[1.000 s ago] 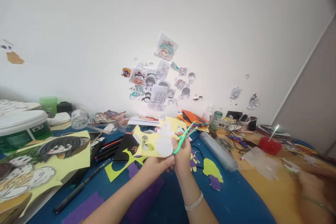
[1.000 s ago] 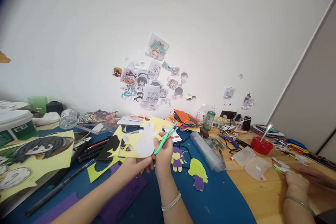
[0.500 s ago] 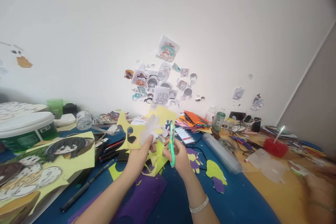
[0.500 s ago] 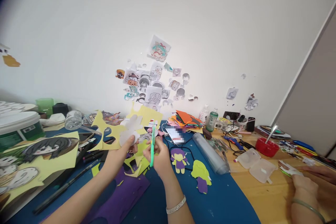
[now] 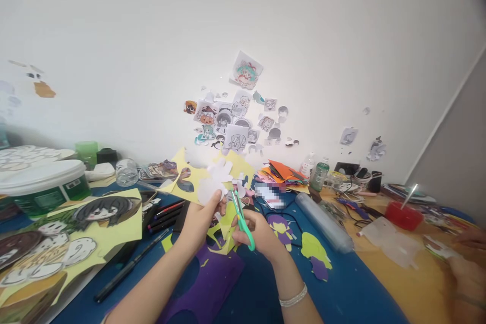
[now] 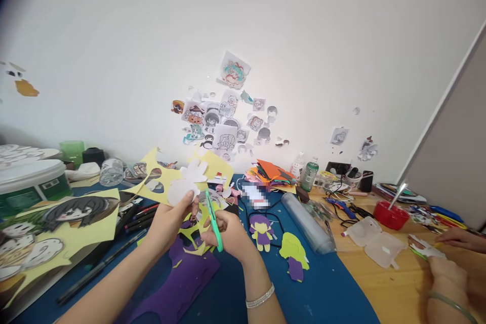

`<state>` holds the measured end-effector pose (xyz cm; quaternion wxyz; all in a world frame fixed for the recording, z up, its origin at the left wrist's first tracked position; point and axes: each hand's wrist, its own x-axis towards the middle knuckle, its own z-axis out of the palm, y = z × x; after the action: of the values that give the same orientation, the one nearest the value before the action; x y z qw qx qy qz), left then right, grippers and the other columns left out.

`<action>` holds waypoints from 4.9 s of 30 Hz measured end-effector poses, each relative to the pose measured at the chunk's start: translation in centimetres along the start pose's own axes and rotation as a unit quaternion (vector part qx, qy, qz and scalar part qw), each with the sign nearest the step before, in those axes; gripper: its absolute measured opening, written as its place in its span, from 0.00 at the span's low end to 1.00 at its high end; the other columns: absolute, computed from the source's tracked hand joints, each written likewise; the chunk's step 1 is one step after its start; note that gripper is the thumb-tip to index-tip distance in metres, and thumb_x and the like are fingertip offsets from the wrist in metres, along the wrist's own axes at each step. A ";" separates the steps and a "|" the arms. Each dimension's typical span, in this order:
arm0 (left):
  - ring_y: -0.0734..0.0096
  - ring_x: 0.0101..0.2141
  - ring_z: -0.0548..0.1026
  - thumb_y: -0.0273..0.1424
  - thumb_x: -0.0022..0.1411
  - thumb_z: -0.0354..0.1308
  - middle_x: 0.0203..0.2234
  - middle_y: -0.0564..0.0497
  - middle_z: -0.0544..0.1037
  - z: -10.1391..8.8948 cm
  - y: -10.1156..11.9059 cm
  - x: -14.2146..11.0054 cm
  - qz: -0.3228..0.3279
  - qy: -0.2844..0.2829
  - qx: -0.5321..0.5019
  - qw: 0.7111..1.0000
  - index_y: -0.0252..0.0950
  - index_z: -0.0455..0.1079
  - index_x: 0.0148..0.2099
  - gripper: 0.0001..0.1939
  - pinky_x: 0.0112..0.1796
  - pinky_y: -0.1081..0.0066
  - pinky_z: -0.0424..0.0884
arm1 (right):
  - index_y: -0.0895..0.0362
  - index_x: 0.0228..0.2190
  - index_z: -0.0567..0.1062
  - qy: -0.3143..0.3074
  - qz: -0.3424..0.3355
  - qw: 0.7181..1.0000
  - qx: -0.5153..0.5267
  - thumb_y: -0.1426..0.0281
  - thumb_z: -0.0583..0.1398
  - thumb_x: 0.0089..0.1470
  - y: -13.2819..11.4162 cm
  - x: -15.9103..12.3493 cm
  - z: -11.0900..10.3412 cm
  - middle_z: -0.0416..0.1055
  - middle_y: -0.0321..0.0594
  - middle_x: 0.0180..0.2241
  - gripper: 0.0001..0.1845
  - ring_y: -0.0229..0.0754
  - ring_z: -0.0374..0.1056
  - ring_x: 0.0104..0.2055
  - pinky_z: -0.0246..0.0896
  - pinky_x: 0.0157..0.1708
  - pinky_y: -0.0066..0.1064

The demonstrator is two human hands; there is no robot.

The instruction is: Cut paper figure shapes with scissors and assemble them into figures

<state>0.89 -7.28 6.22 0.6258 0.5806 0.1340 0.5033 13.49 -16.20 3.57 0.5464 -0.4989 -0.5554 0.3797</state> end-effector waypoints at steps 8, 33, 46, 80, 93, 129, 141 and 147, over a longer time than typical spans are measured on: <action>0.76 0.18 0.64 0.34 0.51 0.58 0.14 0.56 0.66 1.2 1.0 -1.1 -0.039 -0.031 -0.002 0.999 0.33 0.64 0.24 0.10 0.24 0.75 0.62 | 0.59 0.30 0.69 0.002 -0.034 0.999 0.014 0.67 0.66 0.37 -0.3 -0.2 0.6 0.64 0.32 0.21 0.16 0.34 0.61 0.23 0.58 0.24 0.24; 0.67 0.26 0.71 0.37 0.45 0.58 0.21 0.51 0.73 1.6 0.2 -1.1 -0.076 0.021 0.148 0.986 0.32 0.67 0.30 0.13 0.28 0.71 0.66 | 0.61 0.32 0.73 0.074 -0.052 0.996 -0.002 0.64 0.66 0.36 0.9 0.6 0.6 0.62 0.32 0.19 0.20 0.32 0.57 0.19 0.55 0.20 0.24; 0.77 0.16 0.61 0.34 0.50 0.55 0.10 0.56 0.64 1.1 2.0 -1.0 -0.080 -0.079 0.155 0.981 0.35 0.60 0.16 0.14 0.21 0.76 0.58 | 0.61 0.32 0.73 0.049 -0.032 0.998 -0.022 0.65 0.67 0.36 0.6 0.3 0.5 0.62 0.32 0.18 0.19 0.32 0.56 0.20 0.55 0.20 0.23; 0.80 0.15 0.56 0.31 0.47 0.56 0.11 0.59 0.61 1.3 2.7 -1.1 -0.133 -0.075 0.145 0.978 0.34 0.61 0.20 0.09 0.19 0.77 0.53 | 0.61 0.31 0.72 0.064 -0.058 0.996 0.016 0.63 0.68 0.33 1.2 0.6 0.8 0.63 0.31 0.18 0.21 0.31 0.58 0.19 0.55 0.19 0.23; 0.78 0.18 0.61 0.32 0.46 0.57 0.17 0.57 0.66 1.6 2.2 -1.3 -0.133 -0.032 0.131 0.982 0.33 0.64 0.30 0.09 0.19 0.78 0.57 | 0.61 0.28 0.72 0.082 -0.061 0.994 0.041 0.66 0.68 0.34 1.1 0.6 1.3 0.62 0.30 0.17 0.18 0.31 0.58 0.17 0.54 0.17 0.22; 0.55 0.42 0.73 0.39 0.49 0.56 0.41 0.42 0.75 1.2 1.1 -1.1 -0.059 -0.031 0.183 0.981 0.30 0.68 0.43 0.21 0.41 0.63 0.69 | 0.59 0.35 0.68 0.082 -0.065 0.993 0.052 0.66 0.68 0.34 1.4 0.5 1.1 0.62 0.29 0.18 0.24 0.31 0.57 0.19 0.53 0.18 0.23; 0.55 0.41 0.73 0.39 0.47 0.57 0.39 0.42 0.76 1.2 1.5 -1.3 -0.071 -0.040 0.194 0.978 0.31 0.68 0.41 0.20 0.40 0.63 0.69 | 0.58 0.24 0.61 0.116 -0.043 0.991 0.046 0.65 0.70 0.27 2.1 0.9 0.9 0.64 0.29 0.18 0.25 0.30 0.57 0.19 0.53 0.19 0.23; 0.58 0.34 0.74 0.39 0.47 0.56 0.32 0.45 0.77 1.1 1.9 -1.1 -0.078 -0.051 0.208 0.974 0.31 0.69 0.37 0.18 0.32 0.66 0.69 | 0.59 0.27 0.66 0.115 -0.027 0.993 0.009 0.64 0.69 0.30 2.3 0.8 0.6 0.64 0.30 0.19 0.22 0.32 0.59 0.20 0.54 0.19 0.25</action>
<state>0.27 -9.10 7.72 0.5351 0.7105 0.2485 0.3834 13.29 -14.84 1.51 0.6212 -0.5191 -0.4983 0.3104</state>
